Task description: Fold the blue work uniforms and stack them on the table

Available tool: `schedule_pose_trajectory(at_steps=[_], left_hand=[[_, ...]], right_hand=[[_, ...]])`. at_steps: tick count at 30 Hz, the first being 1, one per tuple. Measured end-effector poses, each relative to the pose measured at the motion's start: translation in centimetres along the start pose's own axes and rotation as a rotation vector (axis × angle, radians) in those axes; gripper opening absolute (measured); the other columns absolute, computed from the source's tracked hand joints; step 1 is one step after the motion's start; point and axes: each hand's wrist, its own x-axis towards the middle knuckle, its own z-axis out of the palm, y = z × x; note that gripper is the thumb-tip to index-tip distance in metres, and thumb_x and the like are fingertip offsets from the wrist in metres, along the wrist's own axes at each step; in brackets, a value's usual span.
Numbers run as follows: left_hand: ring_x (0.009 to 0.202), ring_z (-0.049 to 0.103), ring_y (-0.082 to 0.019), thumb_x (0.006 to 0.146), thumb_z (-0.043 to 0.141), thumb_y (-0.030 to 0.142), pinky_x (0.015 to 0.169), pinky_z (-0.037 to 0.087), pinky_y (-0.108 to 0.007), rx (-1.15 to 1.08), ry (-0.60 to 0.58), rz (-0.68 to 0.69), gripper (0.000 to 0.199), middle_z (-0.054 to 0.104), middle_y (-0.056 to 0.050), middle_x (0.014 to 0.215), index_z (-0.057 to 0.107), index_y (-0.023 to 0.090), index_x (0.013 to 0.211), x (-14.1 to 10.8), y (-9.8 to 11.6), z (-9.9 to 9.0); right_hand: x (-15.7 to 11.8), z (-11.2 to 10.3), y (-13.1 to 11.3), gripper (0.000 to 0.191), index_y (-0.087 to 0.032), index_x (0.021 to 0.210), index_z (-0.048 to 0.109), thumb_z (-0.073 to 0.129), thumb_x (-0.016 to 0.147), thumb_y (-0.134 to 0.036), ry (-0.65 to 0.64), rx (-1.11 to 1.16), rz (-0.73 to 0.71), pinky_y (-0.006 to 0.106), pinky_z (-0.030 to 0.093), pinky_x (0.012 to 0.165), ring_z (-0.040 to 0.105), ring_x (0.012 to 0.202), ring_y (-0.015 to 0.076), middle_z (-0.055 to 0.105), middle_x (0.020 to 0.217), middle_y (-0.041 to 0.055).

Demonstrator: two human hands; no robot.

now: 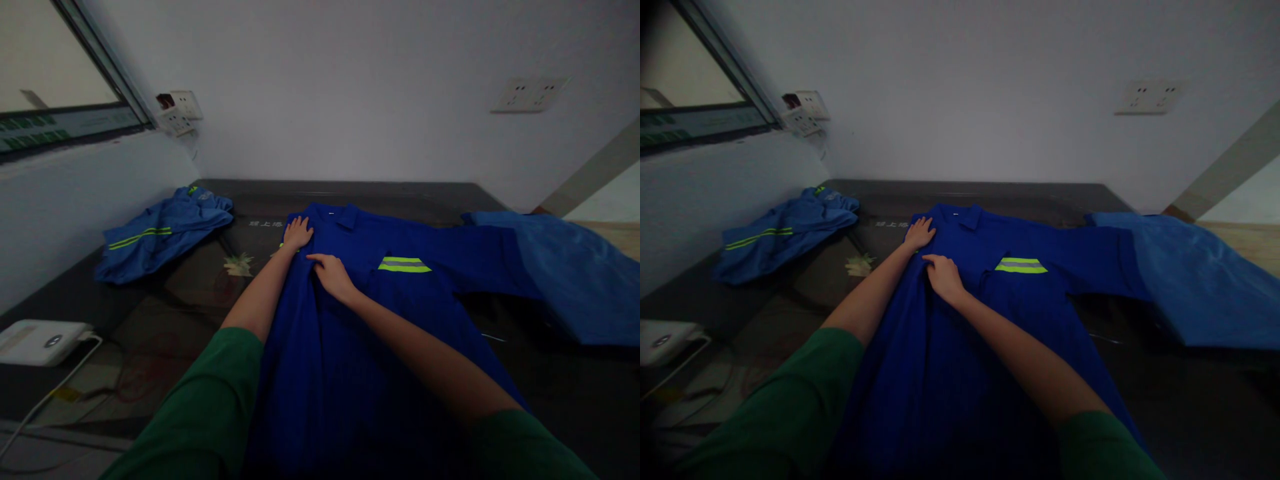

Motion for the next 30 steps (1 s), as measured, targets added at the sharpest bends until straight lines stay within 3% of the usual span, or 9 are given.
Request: schedule_pose_trajectory(at_steps=[5,7,9,11,14,17,24,28,30], left_hand=[[0.139,0.036,-0.021,0.095,0.034,0.028,0.116,0.028,-0.039,-0.062,0.166,0.027,0.046,0.042,-0.012,0.149,0.046,0.015,0.138,-1.1,0.7,-1.4],[0.134,0.041,-0.017,0.094,0.032,0.019,0.115,0.03,-0.033,-0.14,0.318,0.118,0.042,0.049,-0.012,0.142,0.051,0.015,0.131,-2.1,0.9,-2.9],[0.126,0.049,-0.016,0.091,0.034,0.014,0.111,0.035,-0.031,-0.227,0.368,0.277,0.041,0.057,-0.01,0.131,0.056,0.015,0.124,-3.7,0.9,-4.7],[0.116,0.056,-0.016,0.089,0.035,0.013,0.105,0.041,-0.03,-0.292,0.219,0.452,0.039,0.063,-0.008,0.12,0.06,0.017,0.119,-6.0,0.5,-6.5],[0.107,0.062,-0.015,0.089,0.04,0.019,0.097,0.047,-0.029,-0.354,-0.126,0.663,0.035,0.067,-0.005,0.114,0.063,0.021,0.115,-10.0,-0.3,-8.4],[0.112,0.06,-0.016,0.09,0.047,0.028,0.101,0.044,-0.03,-0.362,-0.293,0.711,0.032,0.066,-0.004,0.119,0.063,0.024,0.117,-13.2,-0.8,-8.8],[0.1,0.063,-0.017,0.092,0.048,0.034,0.093,0.047,-0.03,-0.42,-0.23,0.61,0.023,0.068,-0.005,0.106,0.062,0.02,0.104,-14.7,0.0,-6.6],[0.091,0.062,-0.017,0.093,0.046,0.033,0.086,0.048,-0.03,-0.438,-0.205,0.625,0.019,0.066,-0.005,0.095,0.059,0.019,0.092,-14.7,0.3,-5.8],[0.09,0.061,-0.018,0.093,0.044,0.033,0.086,0.048,-0.031,-0.448,-0.202,0.609,0.019,0.065,-0.004,0.094,0.057,0.019,0.091,-14.8,0.3,-5.6]], right_hand=[[-0.3,0.3,1.1,0.036,-0.017,0.111,0.066,0.055,0.079,-0.003,0.02,0.18,0.089,0.026,0.049,0.087,0.067,0.092,0.0144,0.072,0.105,0.0046],[-0.9,0.0,1.0,0.032,-0.017,0.109,0.065,0.059,0.08,-0.007,0.019,0.147,0.067,0.027,0.049,0.084,0.067,0.089,0.0154,0.073,0.099,0.0043],[-1.5,-0.5,0.7,0.026,-0.018,0.107,0.065,0.062,0.081,-0.013,0.029,0.061,0.018,0.028,0.048,0.083,0.067,0.09,0.0172,0.073,0.097,0.0047],[-2.0,-1.1,0.5,0.02,-0.018,0.102,0.067,0.062,0.083,-0.017,0.046,-0.022,-0.017,0.027,0.046,0.082,0.066,0.091,0.0185,0.073,0.098,0.0057],[-2.0,-1.7,0.4,0.015,-0.017,0.09,0.071,0.057,0.086,-0.019,0.051,-0.087,0.0,0.026,0.043,0.075,0.066,0.085,0.0186,0.073,0.093,0.0063],[-1.7,-1.7,0.6,0.02,-0.017,0.083,0.072,0.053,0.087,-0.02,0.045,-0.113,0.021,0.024,0.04,0.069,0.064,0.079,0.0173,0.073,0.085,0.0055],[-3.0,-1.6,1.1,0.025,-0.015,0.086,0.072,0.048,0.092,-0.021,-0.034,-0.196,-0.079,0.027,0.041,0.074,0.061,0.08,0.0186,0.07,0.085,0.0074],[-6.0,-2.5,1.1,0.02,-0.013,0.105,0.065,0.061,0.087,-0.021,0.071,-0.318,-0.25,0.034,0.04,0.09,0.054,0.102,0.023,0.065,0.107,0.0122],[-7.6,-2.8,0.5,0.016,-0.014,0.101,0.065,0.062,0.087,-0.02,0.085,-0.337,-0.274,0.033,0.041,0.09,0.054,0.101,0.0223,0.064,0.105,0.011]])
